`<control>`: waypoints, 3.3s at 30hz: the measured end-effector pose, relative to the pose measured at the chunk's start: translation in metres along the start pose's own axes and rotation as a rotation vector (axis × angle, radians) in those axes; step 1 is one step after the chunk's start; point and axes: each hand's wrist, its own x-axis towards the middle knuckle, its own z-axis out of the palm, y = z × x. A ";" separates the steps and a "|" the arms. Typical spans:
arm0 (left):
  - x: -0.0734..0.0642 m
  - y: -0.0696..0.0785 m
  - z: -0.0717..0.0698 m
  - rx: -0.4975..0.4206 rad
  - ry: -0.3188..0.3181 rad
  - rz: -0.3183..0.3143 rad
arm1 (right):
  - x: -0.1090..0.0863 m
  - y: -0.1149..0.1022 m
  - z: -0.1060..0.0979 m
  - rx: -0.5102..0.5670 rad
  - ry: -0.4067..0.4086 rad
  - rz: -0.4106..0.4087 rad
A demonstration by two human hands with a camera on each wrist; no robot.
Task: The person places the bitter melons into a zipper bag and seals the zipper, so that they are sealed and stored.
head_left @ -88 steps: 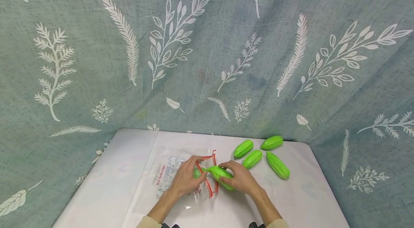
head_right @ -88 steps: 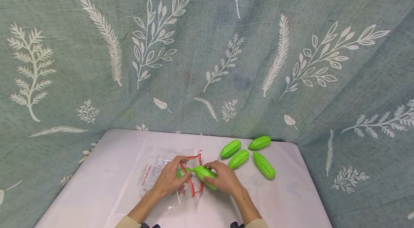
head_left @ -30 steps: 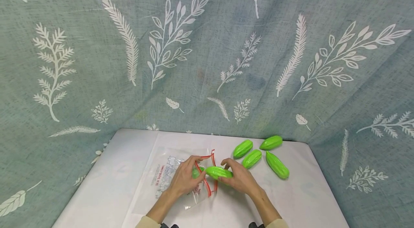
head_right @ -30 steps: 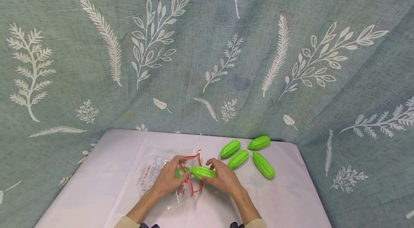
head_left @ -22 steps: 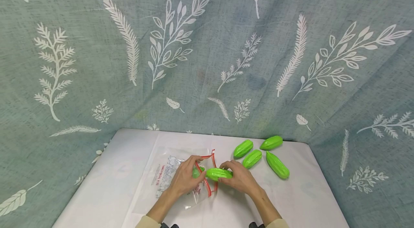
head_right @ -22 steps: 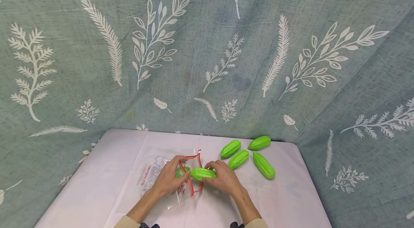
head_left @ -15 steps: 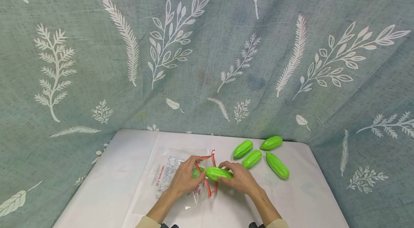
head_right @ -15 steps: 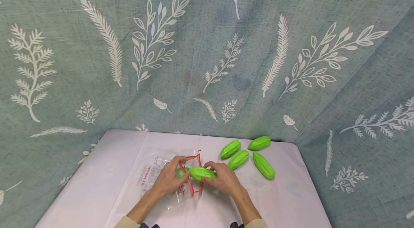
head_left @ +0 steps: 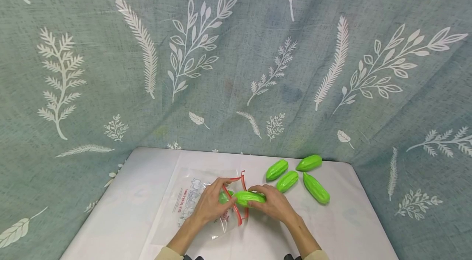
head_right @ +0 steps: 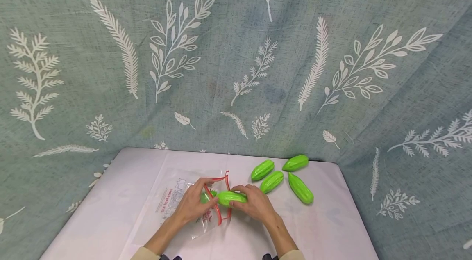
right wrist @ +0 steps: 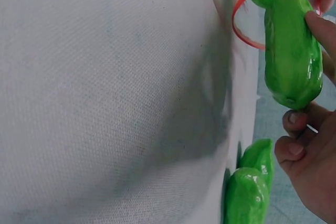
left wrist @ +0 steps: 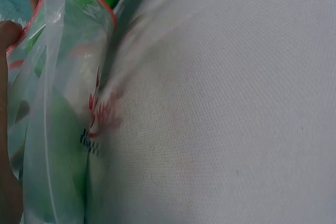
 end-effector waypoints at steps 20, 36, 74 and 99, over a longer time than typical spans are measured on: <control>0.000 0.002 0.000 -0.035 -0.005 0.006 | 0.001 0.001 0.000 0.088 -0.078 0.010; 0.000 0.000 0.001 -0.027 -0.004 0.024 | 0.003 0.000 0.000 0.113 -0.088 0.025; 0.000 0.000 0.000 -0.042 -0.034 0.012 | 0.007 -0.008 0.003 0.078 -0.122 0.038; 0.000 -0.001 0.000 -0.031 -0.029 0.013 | 0.012 -0.008 0.006 0.122 -0.098 0.027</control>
